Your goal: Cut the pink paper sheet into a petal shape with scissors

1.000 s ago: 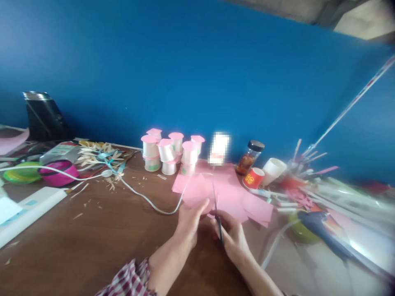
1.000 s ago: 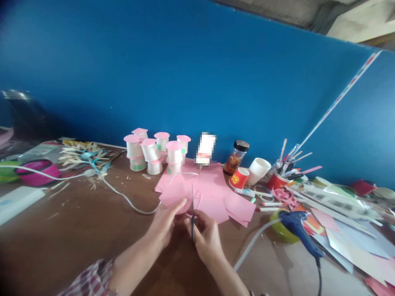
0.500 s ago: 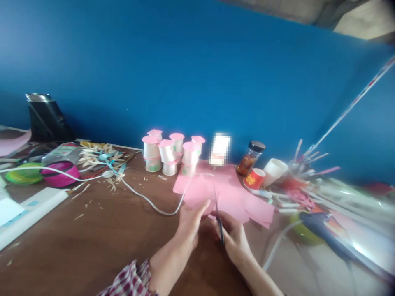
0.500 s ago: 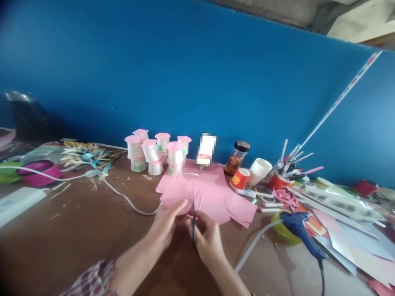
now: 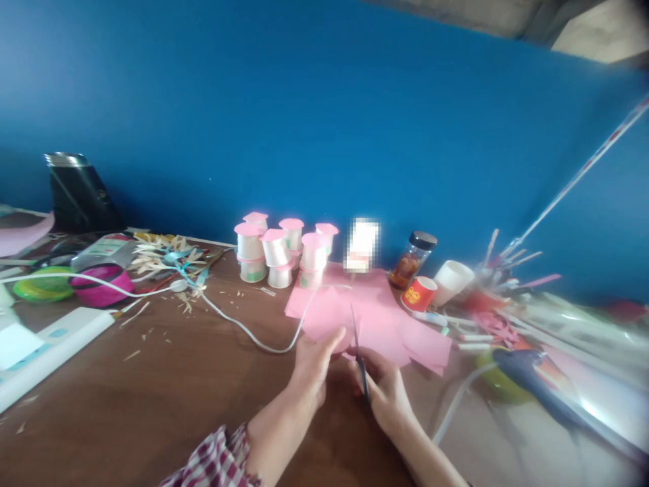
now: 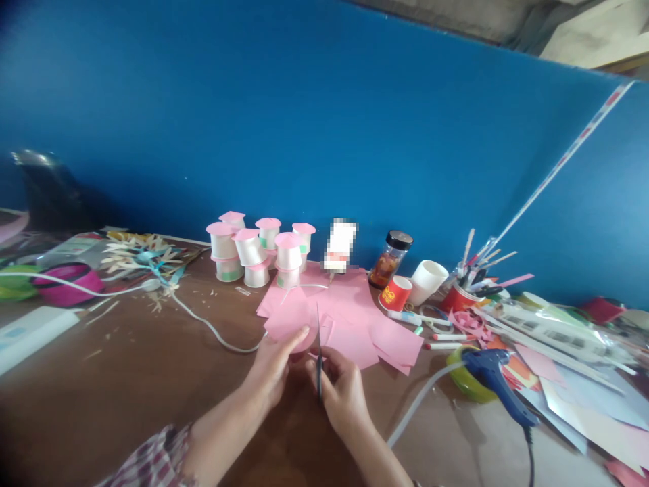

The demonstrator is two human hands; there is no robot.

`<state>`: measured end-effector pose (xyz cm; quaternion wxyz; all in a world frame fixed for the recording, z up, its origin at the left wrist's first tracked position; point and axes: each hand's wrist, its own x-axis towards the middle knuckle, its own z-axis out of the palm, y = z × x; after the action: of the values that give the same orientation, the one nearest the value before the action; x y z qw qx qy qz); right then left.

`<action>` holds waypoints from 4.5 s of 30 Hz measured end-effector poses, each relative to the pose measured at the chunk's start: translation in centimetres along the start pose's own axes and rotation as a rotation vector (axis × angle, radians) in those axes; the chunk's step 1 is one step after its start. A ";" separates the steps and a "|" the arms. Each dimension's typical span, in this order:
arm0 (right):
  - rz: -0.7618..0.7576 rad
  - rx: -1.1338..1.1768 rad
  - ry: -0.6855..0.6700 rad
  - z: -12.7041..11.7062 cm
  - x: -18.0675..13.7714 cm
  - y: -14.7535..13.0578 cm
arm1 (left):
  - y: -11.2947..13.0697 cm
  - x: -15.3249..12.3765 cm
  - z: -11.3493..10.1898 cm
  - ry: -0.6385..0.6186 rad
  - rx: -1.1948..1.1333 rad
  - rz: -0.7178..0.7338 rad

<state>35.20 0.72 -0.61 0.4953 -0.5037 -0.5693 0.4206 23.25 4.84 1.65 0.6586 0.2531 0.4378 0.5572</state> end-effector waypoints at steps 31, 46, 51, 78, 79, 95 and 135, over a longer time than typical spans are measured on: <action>0.039 -0.252 0.104 0.0 0.4 0.1 | 1.7 1.5 -3.2 -0.157 -0.121 -0.042; 0.070 -0.208 0.112 -0.3 0.7 0.2 | 1.7 2.0 -3.4 -0.325 -0.098 -0.117; 0.128 -0.137 0.099 0.0 0.6 0.8 | 1.5 1.8 -3.2 -0.347 -0.104 -0.149; 0.050 -0.169 0.023 0.6 -0.2 -1.2 | 1.4 1.7 -2.9 -0.182 -0.104 -0.121; 0.048 -0.171 0.014 0.6 -0.2 -1.4 | 1.4 1.6 -2.9 -0.180 -0.102 -0.107; 0.022 -0.144 -0.094 1.4 -0.2 -2.1 | 1.0 1.2 -2.5 -0.146 -0.040 -0.085; 0.064 -0.818 0.113 -1.3 -0.4 -4.6 | 5.0 1.1 -4.5 0.090 1.520 0.573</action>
<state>35.76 -0.38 3.99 0.2714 -0.6989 -0.6453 0.1466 16.82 6.50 3.25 0.1201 0.7108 0.6407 0.2643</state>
